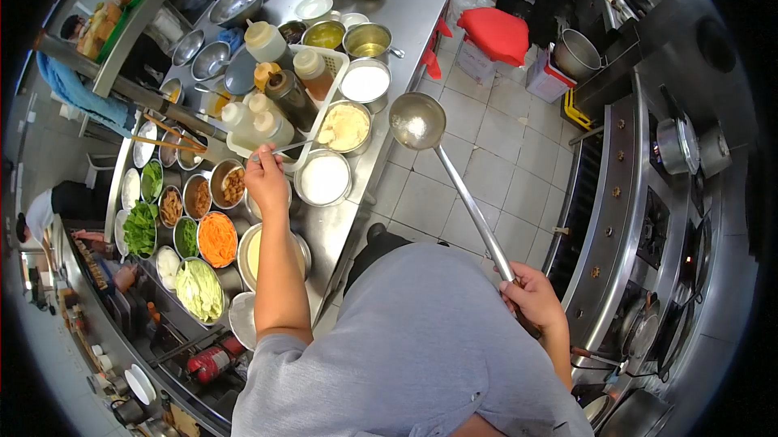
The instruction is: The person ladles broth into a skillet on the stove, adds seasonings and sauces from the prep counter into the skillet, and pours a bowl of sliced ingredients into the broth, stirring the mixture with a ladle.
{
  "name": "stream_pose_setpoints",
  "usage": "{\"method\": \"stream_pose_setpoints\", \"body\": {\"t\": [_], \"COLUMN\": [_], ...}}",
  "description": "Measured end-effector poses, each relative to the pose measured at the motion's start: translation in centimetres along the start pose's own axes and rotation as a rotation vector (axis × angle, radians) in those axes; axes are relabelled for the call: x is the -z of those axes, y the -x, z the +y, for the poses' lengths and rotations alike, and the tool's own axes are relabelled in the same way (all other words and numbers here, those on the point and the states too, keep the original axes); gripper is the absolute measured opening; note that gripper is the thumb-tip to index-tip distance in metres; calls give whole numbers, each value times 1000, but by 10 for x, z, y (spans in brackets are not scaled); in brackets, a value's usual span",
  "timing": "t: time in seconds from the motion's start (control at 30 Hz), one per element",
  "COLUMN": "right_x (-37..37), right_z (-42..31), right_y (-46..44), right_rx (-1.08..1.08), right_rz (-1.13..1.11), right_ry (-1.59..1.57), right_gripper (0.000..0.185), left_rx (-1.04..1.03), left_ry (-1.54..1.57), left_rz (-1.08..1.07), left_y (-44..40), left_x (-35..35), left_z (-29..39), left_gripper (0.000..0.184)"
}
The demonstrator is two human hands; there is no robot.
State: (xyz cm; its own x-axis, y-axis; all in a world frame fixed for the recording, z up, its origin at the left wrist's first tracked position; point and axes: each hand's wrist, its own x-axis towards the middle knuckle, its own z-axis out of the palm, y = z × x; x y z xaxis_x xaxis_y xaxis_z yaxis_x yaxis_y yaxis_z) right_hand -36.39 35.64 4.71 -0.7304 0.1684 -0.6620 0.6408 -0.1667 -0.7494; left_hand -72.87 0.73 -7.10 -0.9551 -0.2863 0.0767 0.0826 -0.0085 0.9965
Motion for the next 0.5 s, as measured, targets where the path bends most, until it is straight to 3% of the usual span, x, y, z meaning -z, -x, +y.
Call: {"method": "stream_pose_setpoints", "body": {"t": [0.37,0.5], "right_x": [2,0], "right_z": [5,-2], "right_y": [0,1], "right_rx": [-14,-9], "right_rz": [0,-37], "right_ry": [-14,10], "right_gripper": [33,31], "left_rx": [29,142], "left_ry": [63,279], "left_rz": [-11,-81], "left_y": [-2,10], "left_x": [-3,-22], "left_z": [6,37], "left_gripper": [27,26]}}
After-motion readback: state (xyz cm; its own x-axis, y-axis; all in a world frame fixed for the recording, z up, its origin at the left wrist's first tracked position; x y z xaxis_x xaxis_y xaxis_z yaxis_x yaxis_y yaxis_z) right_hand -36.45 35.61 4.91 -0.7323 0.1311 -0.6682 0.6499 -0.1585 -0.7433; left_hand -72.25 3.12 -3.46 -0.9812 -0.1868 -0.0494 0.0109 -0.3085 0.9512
